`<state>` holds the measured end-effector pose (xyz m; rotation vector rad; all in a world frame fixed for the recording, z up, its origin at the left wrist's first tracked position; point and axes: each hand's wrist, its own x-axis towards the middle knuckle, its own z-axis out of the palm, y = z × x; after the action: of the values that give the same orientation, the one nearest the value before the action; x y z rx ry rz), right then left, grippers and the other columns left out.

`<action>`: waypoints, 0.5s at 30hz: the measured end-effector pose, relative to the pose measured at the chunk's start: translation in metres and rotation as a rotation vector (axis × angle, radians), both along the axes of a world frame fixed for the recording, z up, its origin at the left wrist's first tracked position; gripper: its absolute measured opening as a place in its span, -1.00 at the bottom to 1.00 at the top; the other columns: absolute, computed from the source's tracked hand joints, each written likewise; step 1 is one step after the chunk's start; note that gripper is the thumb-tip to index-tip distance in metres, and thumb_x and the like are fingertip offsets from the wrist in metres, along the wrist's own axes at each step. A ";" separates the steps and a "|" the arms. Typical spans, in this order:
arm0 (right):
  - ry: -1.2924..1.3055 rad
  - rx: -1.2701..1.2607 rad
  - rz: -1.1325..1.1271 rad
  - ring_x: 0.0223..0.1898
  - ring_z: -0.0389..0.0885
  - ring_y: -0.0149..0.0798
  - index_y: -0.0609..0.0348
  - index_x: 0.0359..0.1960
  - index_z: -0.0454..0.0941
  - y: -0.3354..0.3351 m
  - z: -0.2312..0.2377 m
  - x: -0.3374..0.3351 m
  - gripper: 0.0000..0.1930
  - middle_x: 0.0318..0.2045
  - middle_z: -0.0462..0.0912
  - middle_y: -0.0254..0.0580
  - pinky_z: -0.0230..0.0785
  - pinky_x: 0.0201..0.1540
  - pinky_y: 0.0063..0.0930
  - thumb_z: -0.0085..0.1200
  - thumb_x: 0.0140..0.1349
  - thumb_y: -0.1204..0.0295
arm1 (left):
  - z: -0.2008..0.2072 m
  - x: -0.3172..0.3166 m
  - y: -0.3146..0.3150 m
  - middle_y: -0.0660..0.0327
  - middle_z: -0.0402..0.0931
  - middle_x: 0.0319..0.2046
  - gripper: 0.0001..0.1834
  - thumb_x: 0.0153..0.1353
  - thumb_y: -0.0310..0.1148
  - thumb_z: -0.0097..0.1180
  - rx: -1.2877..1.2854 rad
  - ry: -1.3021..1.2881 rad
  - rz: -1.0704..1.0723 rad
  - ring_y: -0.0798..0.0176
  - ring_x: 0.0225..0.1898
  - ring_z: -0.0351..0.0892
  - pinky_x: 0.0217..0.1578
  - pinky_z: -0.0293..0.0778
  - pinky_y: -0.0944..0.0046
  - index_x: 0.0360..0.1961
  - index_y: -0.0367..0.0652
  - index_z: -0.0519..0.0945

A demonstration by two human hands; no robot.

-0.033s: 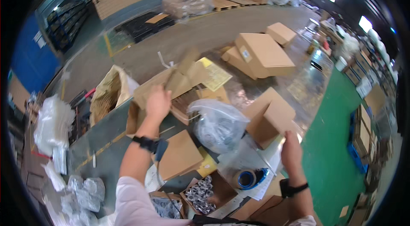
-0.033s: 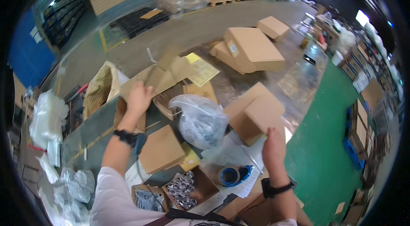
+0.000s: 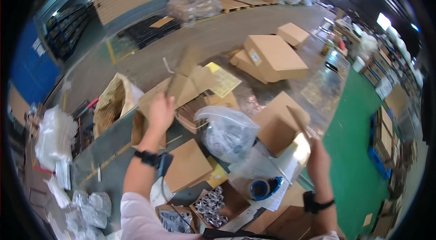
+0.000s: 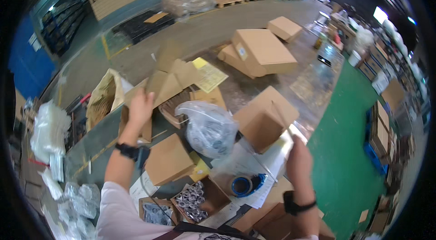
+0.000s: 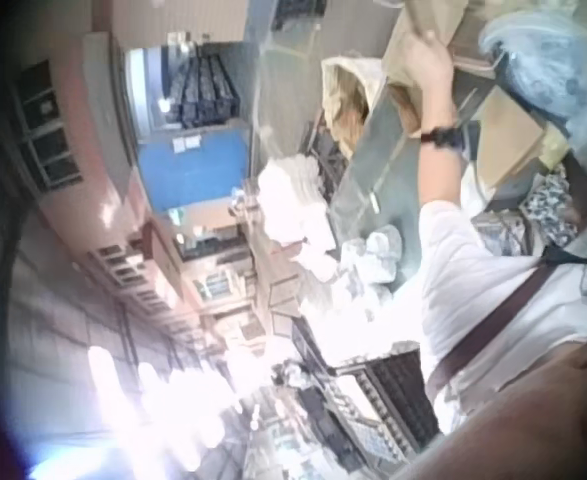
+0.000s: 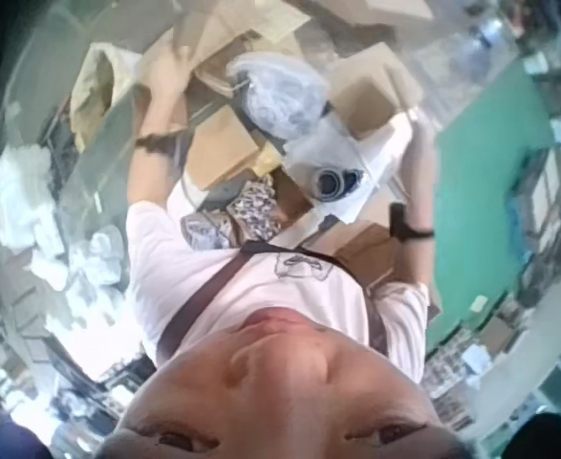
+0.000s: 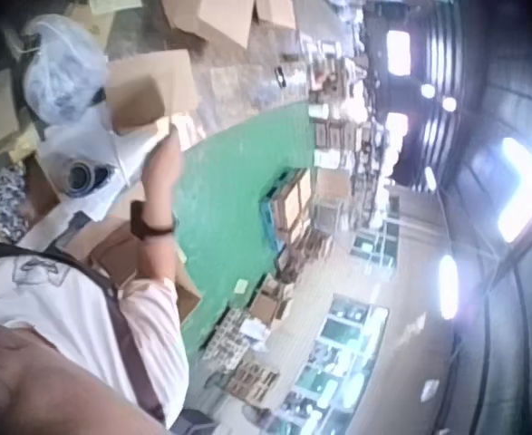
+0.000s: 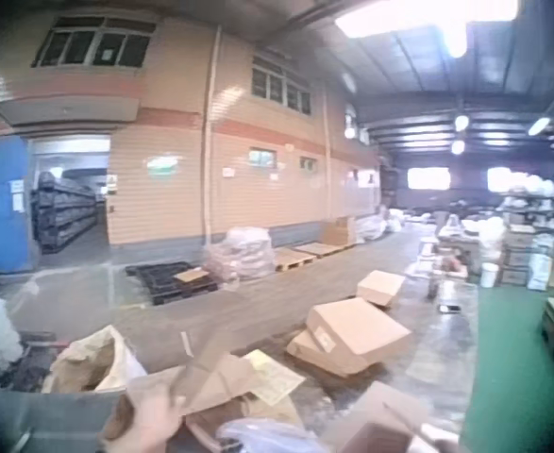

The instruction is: Packing metal cylinders and small components into cardboard boxes and stacking the boxes on a pallet.

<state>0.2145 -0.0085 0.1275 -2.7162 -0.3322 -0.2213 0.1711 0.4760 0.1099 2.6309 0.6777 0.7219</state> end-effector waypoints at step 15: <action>0.381 0.965 -1.043 -0.10 0.55 -0.39 0.41 0.08 0.40 -0.432 0.109 -0.481 -0.59 -0.09 0.58 -0.17 0.38 -0.02 -0.54 0.05 0.24 0.42 | 0.093 -0.073 -0.238 0.07 0.41 0.10 -0.53 0.31 -0.36 -0.01 -1.499 0.179 -0.917 0.22 0.11 0.41 0.14 0.27 0.23 0.19 -0.33 0.27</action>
<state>-0.2669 -0.4408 0.2370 -1.6598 1.0450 -0.0848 0.0979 0.2381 0.2031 1.2758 -0.0869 -0.2869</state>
